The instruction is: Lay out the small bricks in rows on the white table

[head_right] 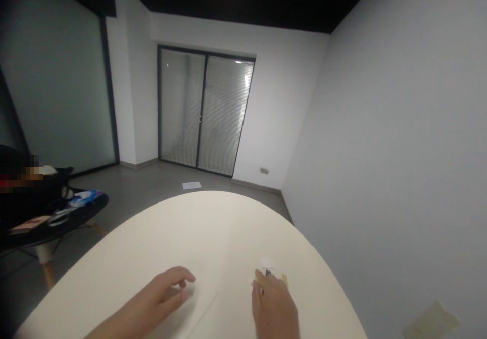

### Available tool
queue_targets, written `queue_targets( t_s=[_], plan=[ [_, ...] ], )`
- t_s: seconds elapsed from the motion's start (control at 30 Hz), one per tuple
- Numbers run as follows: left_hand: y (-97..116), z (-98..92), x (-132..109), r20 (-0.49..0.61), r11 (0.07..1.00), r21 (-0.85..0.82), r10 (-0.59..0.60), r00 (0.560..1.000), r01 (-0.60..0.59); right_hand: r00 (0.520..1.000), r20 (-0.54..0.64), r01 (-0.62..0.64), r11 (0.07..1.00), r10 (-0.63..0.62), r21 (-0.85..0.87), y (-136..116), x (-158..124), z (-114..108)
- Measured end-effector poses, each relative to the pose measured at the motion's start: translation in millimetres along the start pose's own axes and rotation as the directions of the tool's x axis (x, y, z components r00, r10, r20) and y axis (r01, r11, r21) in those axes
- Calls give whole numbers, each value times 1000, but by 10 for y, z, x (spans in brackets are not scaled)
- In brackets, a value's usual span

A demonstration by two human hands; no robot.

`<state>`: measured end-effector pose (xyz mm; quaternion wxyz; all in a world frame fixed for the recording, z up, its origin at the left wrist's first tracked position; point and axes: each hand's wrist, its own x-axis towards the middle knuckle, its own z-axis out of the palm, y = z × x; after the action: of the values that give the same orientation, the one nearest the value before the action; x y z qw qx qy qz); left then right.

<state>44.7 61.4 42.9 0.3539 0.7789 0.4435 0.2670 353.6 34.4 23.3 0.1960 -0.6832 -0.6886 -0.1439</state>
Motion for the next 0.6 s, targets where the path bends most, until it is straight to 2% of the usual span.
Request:
queue_targets(
  t_s=[0.2, 0.37, 0.47, 0.6],
  plan=[
    [-113, -64, -9, -49, 999, 40, 38, 998, -36, 993, -20, -113, 982, 117, 152, 115, 46, -326],
    [-123, -154, -73, -44, 947, 317, 76, 996, -58, 996, -77, -17, 969, 37, 245, 161, 55, -512],
    [-5, -224, -140, -7, 914, 403, 59, 998, -51, 998, -41, 63, 972, -55, 227, 201, -35, -501],
    [102, -296, -256, 34, 871, 483, 82, 996, -88, 980, 67, 177, 970, -190, 164, 265, -345, -262]
  ],
)
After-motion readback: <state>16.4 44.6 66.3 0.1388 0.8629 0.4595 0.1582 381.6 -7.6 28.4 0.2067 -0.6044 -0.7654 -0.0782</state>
